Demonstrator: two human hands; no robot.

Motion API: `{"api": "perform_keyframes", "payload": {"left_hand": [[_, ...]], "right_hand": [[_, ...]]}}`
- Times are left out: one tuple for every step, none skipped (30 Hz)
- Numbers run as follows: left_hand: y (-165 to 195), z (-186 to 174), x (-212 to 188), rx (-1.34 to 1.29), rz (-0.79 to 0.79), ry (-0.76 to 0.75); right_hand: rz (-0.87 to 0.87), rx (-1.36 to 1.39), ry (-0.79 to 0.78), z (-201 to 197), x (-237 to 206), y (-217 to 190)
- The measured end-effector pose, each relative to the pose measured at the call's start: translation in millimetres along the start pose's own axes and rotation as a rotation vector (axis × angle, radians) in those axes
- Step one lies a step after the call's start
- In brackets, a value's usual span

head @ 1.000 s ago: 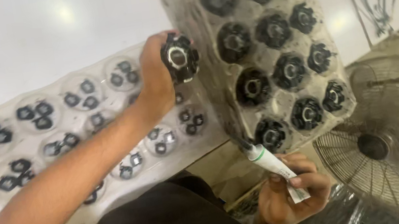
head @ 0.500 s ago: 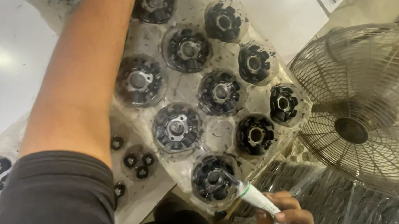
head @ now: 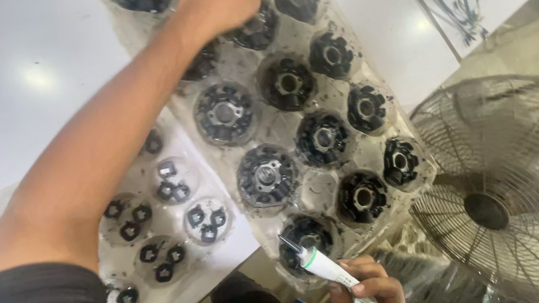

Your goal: The person sits at a workbench holding a tube of adhesive, picks up small black rotor-like components from plastic trays one at a time, and squeezes adhesive onto each part by hand before placing it back into the tray. The person repeats this gluing cycle across many parts throughout the episode.

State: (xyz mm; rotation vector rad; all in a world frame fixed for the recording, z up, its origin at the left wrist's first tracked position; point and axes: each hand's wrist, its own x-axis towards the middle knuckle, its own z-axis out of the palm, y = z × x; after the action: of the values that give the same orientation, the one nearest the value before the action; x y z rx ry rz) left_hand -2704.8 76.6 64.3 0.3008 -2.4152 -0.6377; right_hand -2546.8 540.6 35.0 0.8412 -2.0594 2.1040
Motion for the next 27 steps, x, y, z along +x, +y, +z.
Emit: {"api": "perform_keyframes", "payload": {"left_hand": [[1,-20,-29,-0.074,0.037,0.051],[3,-43,-64,-0.143,-0.057,-0.015],[7,-65,-100,-0.217,-0.151,-0.077],[11,-89,-136,-0.245,-0.149,-0.039],[13,-113,-173,-0.273,-0.146,0.001],[17,-137,-211,-0.243,-0.196,0.067],[22,-159,-249,-0.213,-0.244,0.133],[28,-180,-286,-0.170,-0.326,0.198],[34,-198,-322,-0.125,-0.409,0.266],[41,-214,-356,-0.167,-0.568,0.330],[47,-228,-391,-0.208,-0.729,0.399],[51,-241,-425,-0.220,-0.804,0.440],[55,-253,-459,-0.232,-0.880,0.477],[60,-264,-493,-0.245,-0.957,0.508],[66,-274,-525,-0.188,-0.925,0.549],[72,-283,-553,-0.131,-0.888,0.587],[77,-291,-579,-0.078,-0.850,0.620],[83,-300,-605,-0.135,-0.888,0.666],[87,-308,-628,-0.196,-0.922,0.715],[90,-316,-648,-0.259,-0.950,0.768],[92,-324,-667,-0.252,-1.008,0.769],[95,-331,-685,-0.247,-1.068,0.772],[98,-338,-702,-0.241,-1.128,0.776],[101,-344,-717,-0.212,-1.103,0.798],[104,-349,-731,-0.181,-1.077,0.819],[107,-353,-743,-0.150,-1.054,0.837],[109,-356,-754,-0.151,-1.064,0.850]], "right_hand": [[-0.017,-0.004,-0.044,9,2,-3],[-0.030,0.039,-0.049,21,-1,-7],[-0.043,0.080,-0.055,34,-5,-12],[-0.056,0.121,-0.062,46,-8,-17],[-0.069,0.127,-0.102,57,-10,-23],[-0.084,0.134,-0.141,68,-13,-29],[-0.099,0.140,-0.180,79,-18,-37],[-0.083,0.130,-0.207,89,-24,-46],[-0.069,0.121,-0.237,100,-31,-56],[-0.055,0.115,-0.269,112,-39,-65],[-0.073,0.140,-0.296,125,-48,-73],[-0.087,0.166,-0.323,140,-58,-80],[-0.094,0.192,-0.349,153,-70,-89],[-0.078,0.214,-0.396,165,-84,-99],[-0.063,0.235,-0.439,177,-97,-109],[-0.050,0.255,-0.476,191,-111,-119],[-0.053,0.265,-0.514,205,-126,-128],[-0.057,0.270,-0.553,217,-141,-138],[-0.067,0.273,-0.591,230,-154,-148],[-0.063,0.302,-0.618,242,-168,-158],[-0.061,0.328,-0.648,253,-182,-167],[-0.059,0.353,-0.682,262,-194,-177],[-0.063,0.352,-0.713,269,-204,-186],[-0.068,0.353,-0.742,276,-214,-194],[-0.073,0.356,-0.770,283,-223,-200],[-0.083,0.368,-0.790,288,-231,-206],[-0.093,0.379,-0.811,291,-237,-210]]}}
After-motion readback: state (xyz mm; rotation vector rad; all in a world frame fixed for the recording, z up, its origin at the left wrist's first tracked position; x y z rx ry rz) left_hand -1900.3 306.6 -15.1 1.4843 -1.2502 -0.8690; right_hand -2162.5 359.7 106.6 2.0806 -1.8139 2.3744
